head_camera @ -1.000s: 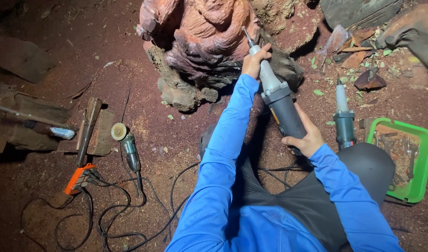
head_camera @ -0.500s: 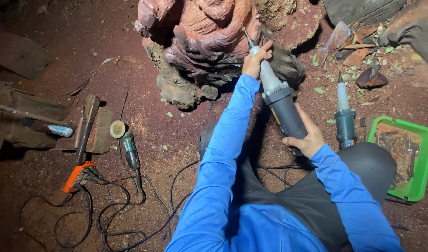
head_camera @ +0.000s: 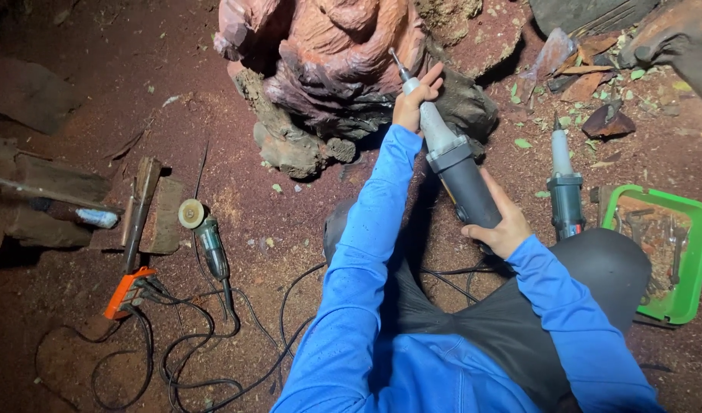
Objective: Using a power carving tool to refine and detail a large wooden sculpture.
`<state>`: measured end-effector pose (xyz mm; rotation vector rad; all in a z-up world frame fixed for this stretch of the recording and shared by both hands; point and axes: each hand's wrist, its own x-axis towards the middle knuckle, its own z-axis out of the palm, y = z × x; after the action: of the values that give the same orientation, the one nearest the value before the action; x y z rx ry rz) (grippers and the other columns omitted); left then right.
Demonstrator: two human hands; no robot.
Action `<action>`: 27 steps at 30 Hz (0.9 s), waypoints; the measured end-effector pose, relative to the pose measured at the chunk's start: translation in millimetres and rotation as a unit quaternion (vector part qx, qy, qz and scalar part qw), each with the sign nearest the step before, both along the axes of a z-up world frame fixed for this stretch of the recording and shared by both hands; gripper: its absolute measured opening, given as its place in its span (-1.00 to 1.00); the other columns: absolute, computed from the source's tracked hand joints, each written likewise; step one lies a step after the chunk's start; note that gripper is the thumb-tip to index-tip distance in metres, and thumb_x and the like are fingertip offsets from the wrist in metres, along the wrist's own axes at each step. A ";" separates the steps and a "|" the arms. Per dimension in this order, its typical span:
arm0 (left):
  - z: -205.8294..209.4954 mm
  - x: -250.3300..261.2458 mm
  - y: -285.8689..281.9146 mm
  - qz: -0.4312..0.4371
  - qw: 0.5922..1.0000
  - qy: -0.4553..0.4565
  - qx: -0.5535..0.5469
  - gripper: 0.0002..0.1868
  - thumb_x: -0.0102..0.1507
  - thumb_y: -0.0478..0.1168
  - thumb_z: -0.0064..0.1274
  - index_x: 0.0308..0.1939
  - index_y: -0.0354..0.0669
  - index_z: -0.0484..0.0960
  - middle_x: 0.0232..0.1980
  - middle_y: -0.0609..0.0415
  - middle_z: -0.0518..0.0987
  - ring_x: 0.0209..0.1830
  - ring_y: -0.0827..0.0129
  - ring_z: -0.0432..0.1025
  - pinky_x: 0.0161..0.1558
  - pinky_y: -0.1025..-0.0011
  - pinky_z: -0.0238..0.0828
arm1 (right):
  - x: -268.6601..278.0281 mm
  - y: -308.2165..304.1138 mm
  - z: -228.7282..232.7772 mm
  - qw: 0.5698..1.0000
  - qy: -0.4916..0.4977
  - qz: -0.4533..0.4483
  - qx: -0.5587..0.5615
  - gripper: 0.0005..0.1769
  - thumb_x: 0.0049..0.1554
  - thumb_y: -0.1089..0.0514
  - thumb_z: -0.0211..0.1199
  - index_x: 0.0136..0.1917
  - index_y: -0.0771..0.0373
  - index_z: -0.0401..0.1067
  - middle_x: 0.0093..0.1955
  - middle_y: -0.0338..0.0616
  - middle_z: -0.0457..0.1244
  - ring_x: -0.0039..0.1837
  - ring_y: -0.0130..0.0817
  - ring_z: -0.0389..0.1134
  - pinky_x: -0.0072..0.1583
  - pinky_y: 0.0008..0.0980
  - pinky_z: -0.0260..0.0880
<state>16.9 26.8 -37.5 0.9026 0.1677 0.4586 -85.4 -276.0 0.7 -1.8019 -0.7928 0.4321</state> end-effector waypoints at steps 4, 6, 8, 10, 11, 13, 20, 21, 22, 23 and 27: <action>17.5 0.2 -3.7 0.008 0.999 0.044 0.007 -0.36 0.07 -0.40 0.00 0.27 -0.50 0.53 0.32 -0.22 0.54 0.31 0.09 0.41 0.32 0.31 0.28 | -0.5 1.4 2.3 1.000 0.007 -0.009 0.003 0.32 -0.30 0.35 0.44 0.66 0.15 -0.08 0.58 0.11 0.08 0.49 -0.04 0.21 0.42 -0.20 0.19; 20.4 -1.2 -3.8 0.017 0.999 0.045 0.007 -0.40 0.08 -0.41 0.02 0.23 -0.49 0.58 0.25 -0.20 0.59 0.21 0.16 0.46 0.26 0.38 0.31 | -0.2 2.2 1.5 1.000 0.004 -0.010 0.000 0.32 -0.30 0.32 0.45 0.66 0.14 -0.08 0.59 0.14 0.06 0.49 -0.02 0.20 0.42 -0.19 0.19; 11.6 0.0 -0.2 0.005 1.000 0.028 0.006 -0.37 0.06 -0.43 -0.03 0.26 -0.52 0.54 0.31 -0.21 0.54 0.31 0.04 0.40 0.35 0.29 0.26 | -0.6 2.5 2.9 1.000 0.010 -0.006 -0.003 0.33 -0.30 0.33 0.45 0.66 0.14 -0.09 0.59 0.13 0.06 0.49 -0.03 0.20 0.42 -0.20 0.19; 7.2 0.3 1.1 -0.008 1.000 0.011 0.005 -0.34 0.05 -0.45 -0.07 0.28 -0.55 0.49 0.37 -0.22 0.50 0.42 -0.08 0.33 0.43 0.20 0.21 | -0.4 2.2 3.7 1.000 0.016 -0.003 -0.005 0.33 -0.30 0.34 0.44 0.66 0.15 -0.11 0.59 0.12 0.06 0.49 -0.04 0.21 0.41 -0.22 0.20; 7.3 -0.4 1.1 -0.008 1.000 0.007 0.001 -0.31 0.04 -0.44 -0.08 0.31 -0.56 0.44 0.37 -0.21 0.49 0.45 -0.10 0.31 0.45 0.19 0.18 | 0.1 2.2 3.8 1.000 0.023 -0.002 -0.007 0.34 -0.30 0.36 0.45 0.66 0.14 -0.10 0.60 0.11 0.06 0.51 -0.06 0.19 0.43 -0.22 0.18; 4.4 -3.1 0.8 -0.009 1.000 0.004 -0.004 -0.27 0.03 -0.44 -0.09 0.33 -0.56 0.38 0.37 -0.20 0.49 0.47 -0.12 0.29 0.47 0.17 0.15 | -0.5 1.0 3.7 0.999 0.031 -0.003 -0.009 0.34 -0.31 0.38 0.45 0.66 0.14 -0.10 0.61 0.09 0.05 0.52 -0.07 0.17 0.45 -0.22 0.16; 5.5 -9.2 0.0 0.009 1.000 0.016 -0.010 -0.41 0.04 -0.35 0.02 0.19 -0.41 0.54 0.34 -0.15 0.51 0.41 0.05 0.32 0.02 0.40 0.47 | 5.0 -5.9 4.9 0.999 0.028 -0.006 -0.035 0.36 -0.32 0.20 0.53 0.67 -0.09 -0.03 0.58 -0.03 0.10 0.47 -0.12 0.21 0.39 -0.21 0.19; 5.6 -8.2 0.5 0.044 0.997 0.056 0.001 -0.44 0.02 -0.31 0.12 0.14 -0.35 0.69 0.24 -0.12 0.58 0.27 0.11 0.44 0.07 0.35 0.56 | 4.1 -4.3 4.2 0.997 0.043 -0.031 -0.061 0.36 -0.30 0.00 0.61 0.68 -0.30 0.02 0.53 -0.05 0.16 0.39 -0.12 0.28 0.30 -0.19 0.25; 5.6 -3.0 6.9 0.044 0.998 0.055 0.000 -0.44 0.02 -0.31 0.12 0.14 -0.35 0.69 0.24 -0.12 0.58 0.27 0.11 0.44 0.07 0.35 0.56 | 5.5 -1.5 3.9 0.997 0.042 -0.031 -0.061 0.36 -0.30 0.00 0.61 0.68 -0.30 0.02 0.53 -0.05 0.16 0.39 -0.12 0.28 0.30 -0.19 0.25; 5.1 2.2 13.5 0.039 0.997 0.070 0.002 -0.47 0.01 -0.30 0.15 0.08 -0.35 0.71 0.18 -0.10 0.61 0.17 0.15 0.49 -0.04 0.37 0.58 | 6.9 1.5 3.1 0.997 0.040 -0.030 -0.057 0.36 -0.29 0.00 0.61 0.68 -0.29 0.01 0.53 -0.06 0.15 0.39 -0.13 0.27 0.31 -0.19 0.25; -1.5 13.0 32.5 0.023 0.995 0.100 -0.009 -0.52 0.01 -0.27 0.15 0.02 -0.33 0.74 0.08 -0.04 0.67 0.00 0.23 0.58 -0.25 0.34 0.63 | 11.9 9.9 -4.5 0.998 0.033 -0.023 -0.038 0.35 -0.29 0.01 0.62 0.68 -0.25 0.02 0.54 -0.07 0.14 0.40 -0.15 0.26 0.34 -0.20 0.22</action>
<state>29.8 59.3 -39.0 0.9278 0.3763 0.4072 -73.5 -266.1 -3.7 -1.8617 -0.6963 0.4957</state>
